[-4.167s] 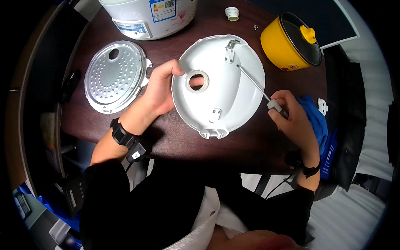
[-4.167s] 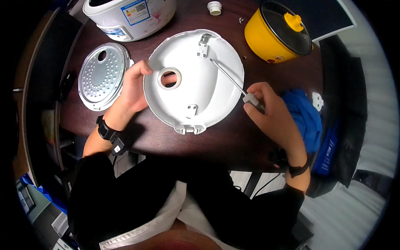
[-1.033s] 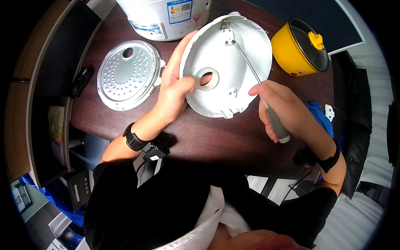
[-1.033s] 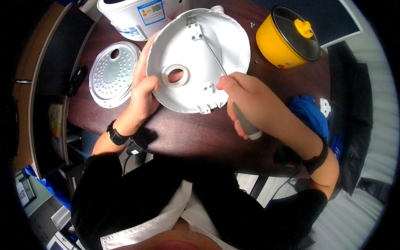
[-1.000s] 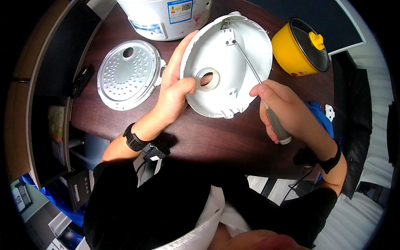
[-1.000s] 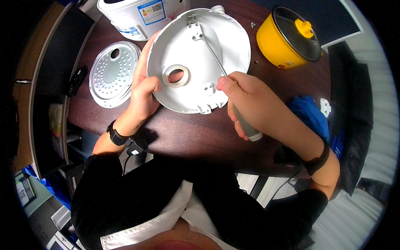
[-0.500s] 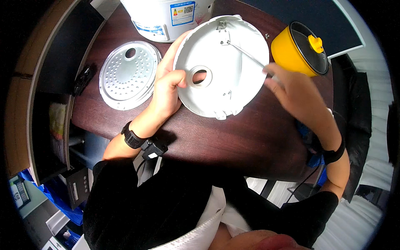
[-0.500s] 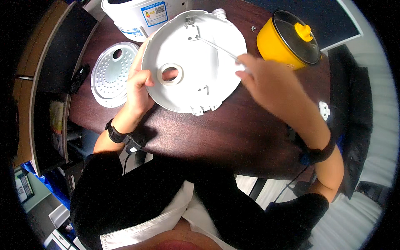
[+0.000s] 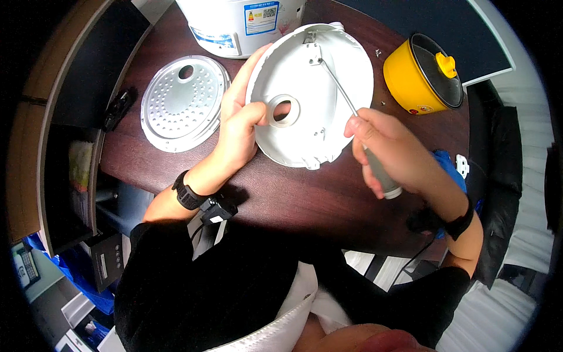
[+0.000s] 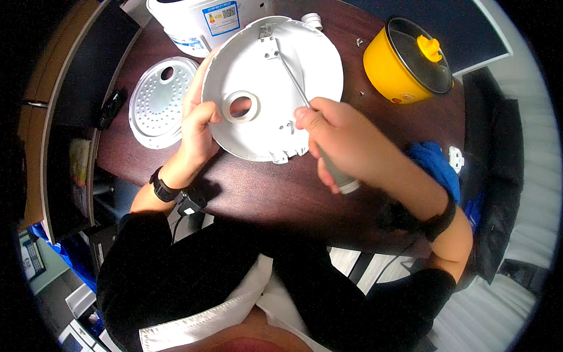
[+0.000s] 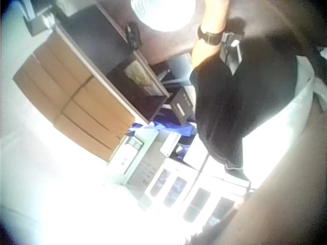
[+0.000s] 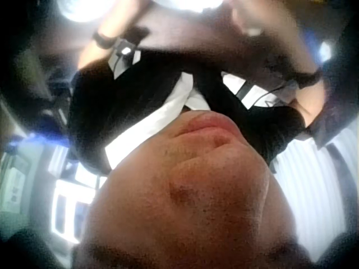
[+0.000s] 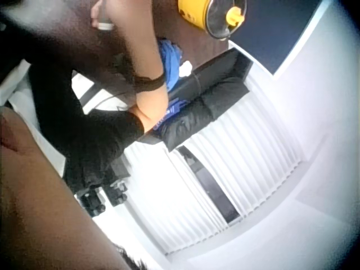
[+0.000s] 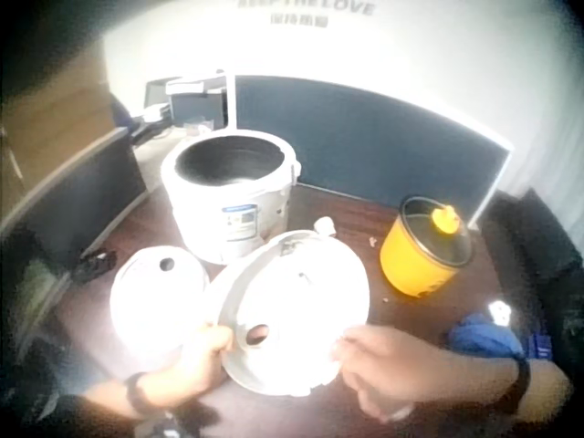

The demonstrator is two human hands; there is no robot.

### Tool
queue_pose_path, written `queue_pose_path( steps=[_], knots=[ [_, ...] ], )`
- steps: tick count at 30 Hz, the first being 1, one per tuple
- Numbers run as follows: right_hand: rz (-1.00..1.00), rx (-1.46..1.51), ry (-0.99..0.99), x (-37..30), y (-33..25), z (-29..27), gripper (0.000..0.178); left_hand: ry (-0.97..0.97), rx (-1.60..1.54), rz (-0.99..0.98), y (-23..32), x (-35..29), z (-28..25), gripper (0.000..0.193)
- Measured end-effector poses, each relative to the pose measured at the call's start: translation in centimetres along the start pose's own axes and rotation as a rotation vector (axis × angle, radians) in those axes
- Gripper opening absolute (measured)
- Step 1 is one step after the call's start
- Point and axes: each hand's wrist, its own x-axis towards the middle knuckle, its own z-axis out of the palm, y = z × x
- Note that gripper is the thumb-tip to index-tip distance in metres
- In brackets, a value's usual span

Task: The person uses a screwdriver to remove screws from the white lid of a rice cooker. They place the screws on the table and then wipe the screwdriver with a blue cloth.

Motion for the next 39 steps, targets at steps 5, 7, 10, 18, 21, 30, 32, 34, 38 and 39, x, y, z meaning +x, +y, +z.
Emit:
queue_pose_path(
  steps=[5,7,10,18,21,30,32,34,38,39],
  knots=[
    [-0.526,-1.226,0.380,0.7,1.6,-5.1,0.022,-0.017,0.003,0.018,0.6,0.0,-0.1,0.082],
    [-0.664,-1.627,0.543,1.2,1.2,-5.0,0.020,-0.009,-0.035,-0.015,0.5,0.0,-0.5,0.082],
    [-0.380,-1.674,0.515,-0.6,-1.2,-3.9,0.020,-0.003,-0.054,-0.022,-0.3,0.1,-0.4,0.082],
    [-0.010,-0.302,0.137,-0.2,1.9,-1.1,0.025,-0.061,-0.116,-0.056,0.4,-0.7,-0.9,0.077],
    [0.020,-0.209,0.137,-0.1,2.2,-0.6,0.024,-0.100,-0.201,-0.045,0.1,-0.9,-1.0,0.074],
    [0.041,-0.153,0.216,-0.3,2.1,-0.7,0.032,-0.170,-0.199,0.069,0.4,-0.7,-0.8,0.075],
    [0.120,-0.093,0.232,-0.7,0.7,-0.6,0.031,-0.173,-0.186,0.124,-0.1,-0.6,-0.9,0.075],
    [0.145,-0.073,0.231,-1.0,-0.4,-0.6,0.031,-0.206,-0.227,0.075,-0.1,-0.6,-1.1,0.076],
    [0.095,-0.262,0.192,-0.9,-0.3,-1.8,0.033,-0.145,-0.165,0.074,-0.2,-0.9,-0.8,0.077],
    [0.091,-0.408,0.193,-0.6,-0.1,-2.7,0.032,-0.134,-0.154,0.094,-0.2,-1.0,-0.7,0.078]
  ],
)
